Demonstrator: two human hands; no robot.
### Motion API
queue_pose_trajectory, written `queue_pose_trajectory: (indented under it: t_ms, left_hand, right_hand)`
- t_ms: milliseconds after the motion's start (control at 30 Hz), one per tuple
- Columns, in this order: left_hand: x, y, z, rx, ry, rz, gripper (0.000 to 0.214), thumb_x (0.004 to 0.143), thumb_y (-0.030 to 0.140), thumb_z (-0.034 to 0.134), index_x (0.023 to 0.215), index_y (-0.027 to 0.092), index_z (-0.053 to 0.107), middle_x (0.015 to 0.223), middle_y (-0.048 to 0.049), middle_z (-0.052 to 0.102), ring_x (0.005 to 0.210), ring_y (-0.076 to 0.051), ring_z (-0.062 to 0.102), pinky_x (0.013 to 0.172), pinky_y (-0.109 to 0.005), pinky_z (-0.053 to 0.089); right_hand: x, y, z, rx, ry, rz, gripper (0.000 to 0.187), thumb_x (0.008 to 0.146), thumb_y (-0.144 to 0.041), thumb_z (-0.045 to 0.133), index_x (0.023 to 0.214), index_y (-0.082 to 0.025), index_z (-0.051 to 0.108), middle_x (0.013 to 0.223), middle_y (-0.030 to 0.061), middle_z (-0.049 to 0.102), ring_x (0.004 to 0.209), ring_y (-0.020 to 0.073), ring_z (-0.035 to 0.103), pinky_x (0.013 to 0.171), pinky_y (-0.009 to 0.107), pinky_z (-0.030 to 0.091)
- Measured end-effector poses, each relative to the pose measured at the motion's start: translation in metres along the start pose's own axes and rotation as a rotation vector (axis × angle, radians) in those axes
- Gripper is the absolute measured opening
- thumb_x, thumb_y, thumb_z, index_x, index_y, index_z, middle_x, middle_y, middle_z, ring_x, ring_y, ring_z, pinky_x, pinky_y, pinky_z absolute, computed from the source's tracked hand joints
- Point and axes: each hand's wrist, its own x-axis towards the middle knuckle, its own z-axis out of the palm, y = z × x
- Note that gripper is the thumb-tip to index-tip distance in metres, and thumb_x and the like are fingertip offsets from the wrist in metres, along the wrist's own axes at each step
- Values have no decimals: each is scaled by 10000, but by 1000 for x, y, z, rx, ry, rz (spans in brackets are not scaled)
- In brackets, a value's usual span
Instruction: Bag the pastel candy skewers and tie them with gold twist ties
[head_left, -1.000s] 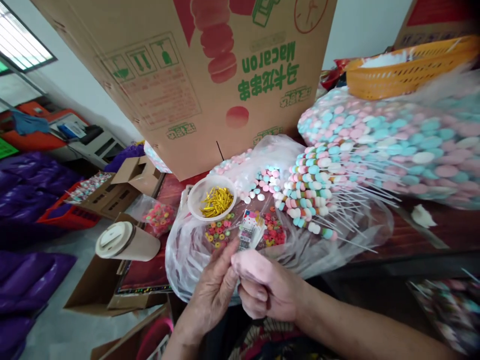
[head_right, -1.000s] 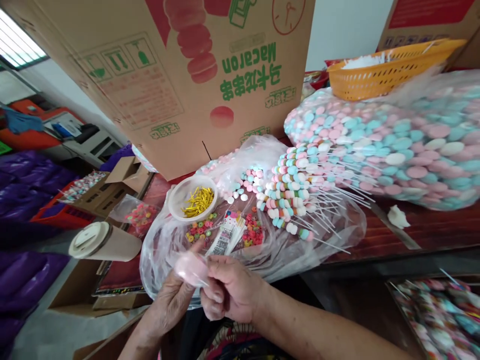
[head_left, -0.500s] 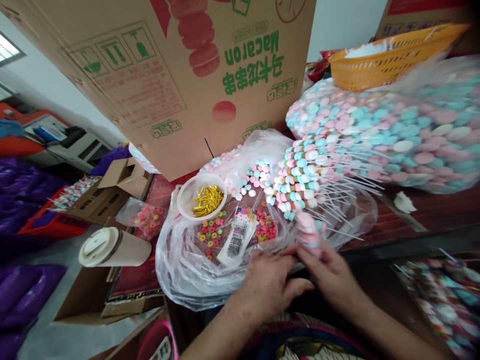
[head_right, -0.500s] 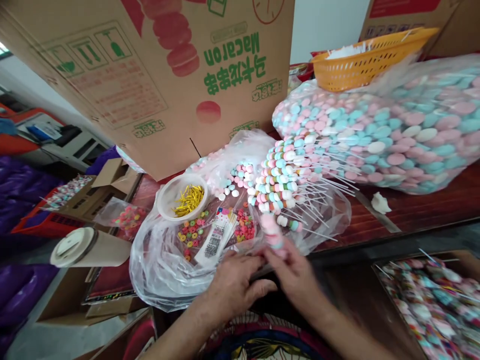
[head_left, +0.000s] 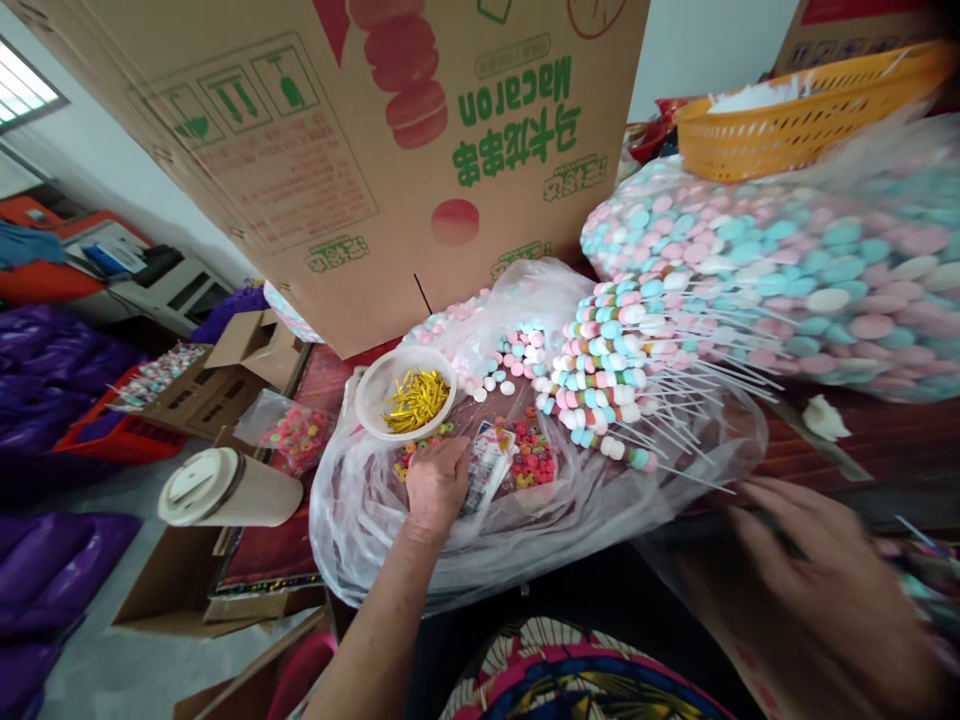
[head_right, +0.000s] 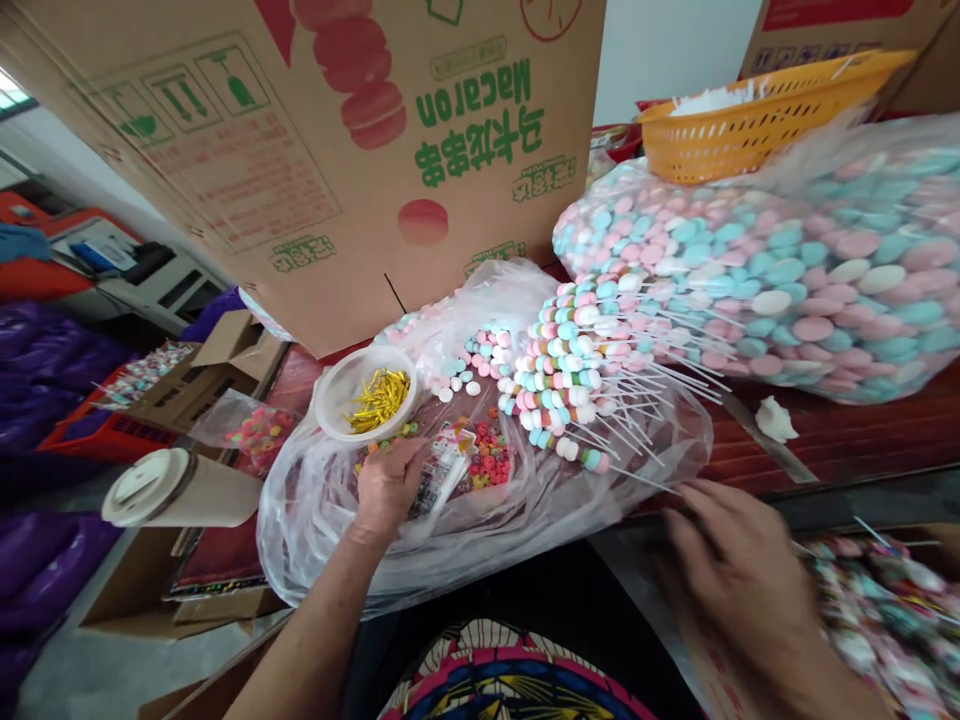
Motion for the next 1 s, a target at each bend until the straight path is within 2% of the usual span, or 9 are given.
queue_pose_trajectory:
  t_ms: [67, 133, 200, 300, 400, 533, 667, 800, 1000]
  left_hand:
    - [-7, 9, -17, -140, 21, 100, 214, 869, 260, 496, 877, 230, 707, 928, -58, 714, 903, -191, 625, 853, -273, 414]
    - [-15, 18, -37, -344, -33, 174, 198, 857, 283, 527, 792, 226, 705, 795, -45, 695, 780, -182, 613, 783, -265, 427]
    - [-23, 24, -53, -453, -241, 181, 223, 860, 299, 528, 735, 215, 693, 690, -30, 656, 682, -170, 577, 704, -256, 422]
    - [-35, 26, -56, -473, -227, 89, 164, 842, 308, 550, 872, 219, 685, 803, -36, 678, 745, -184, 582, 711, -264, 420]
    - [-42, 23, -33, -487, -113, -45, 193, 750, 329, 658, 903, 211, 656, 802, -22, 652, 705, -171, 554, 643, -246, 408]
    - [-42, 27, -8, -663, -297, -109, 210, 727, 359, 670, 665, 175, 591, 576, 36, 512, 538, -105, 415, 523, -209, 317]
    - [-35, 36, -17, -727, -480, -63, 226, 754, 342, 630, 621, 164, 588, 547, 37, 488, 548, -102, 409, 534, -206, 311]
    - [-34, 42, -25, -596, -418, -27, 128, 707, 280, 684, 775, 180, 642, 679, 21, 569, 603, -112, 456, 563, -207, 338]
    - [-41, 45, -11, -668, -425, -15, 231, 769, 326, 628, 621, 169, 546, 564, 34, 488, 554, -103, 416, 539, -204, 328]
  right_hand:
    - [35, -26, 39, 32, -16, -220, 300, 845, -310, 577, 1120, -188, 578, 1103, 150, 589, 1053, 302, 534, 889, 507, 434]
    - [65, -65, 73, 177, -153, -328, 455, 813, -340, 610, 1206, -128, 519, 1224, 192, 534, 1152, 322, 470, 928, 514, 411]
    - [80, -102, 96, 388, -358, -399, 246, 822, -247, 572, 1052, -159, 587, 1010, 112, 636, 951, 235, 568, 832, 416, 465]
    - [76, -128, 115, 592, -437, -236, 147, 834, -115, 472, 778, -178, 592, 721, 30, 621, 722, 150, 567, 700, 295, 458]
    - [62, -122, 113, 642, -454, 6, 159, 836, -159, 493, 688, -182, 544, 648, -2, 565, 630, 119, 521, 604, 240, 416]
    - [61, -103, 90, 616, -542, 45, 119, 825, -204, 521, 709, -181, 530, 666, -14, 527, 625, 111, 483, 583, 230, 381]
    - [61, -96, 76, 628, -625, -24, 100, 843, -178, 483, 750, -181, 520, 704, -3, 541, 638, 111, 484, 586, 226, 379]
    - [52, -94, 80, 581, -604, -29, 169, 869, -229, 471, 714, -180, 517, 664, 3, 540, 615, 119, 476, 574, 240, 371]
    - [44, -87, 80, 654, -632, 135, 300, 901, -349, 433, 705, -161, 562, 663, 17, 570, 635, 133, 505, 614, 273, 400]
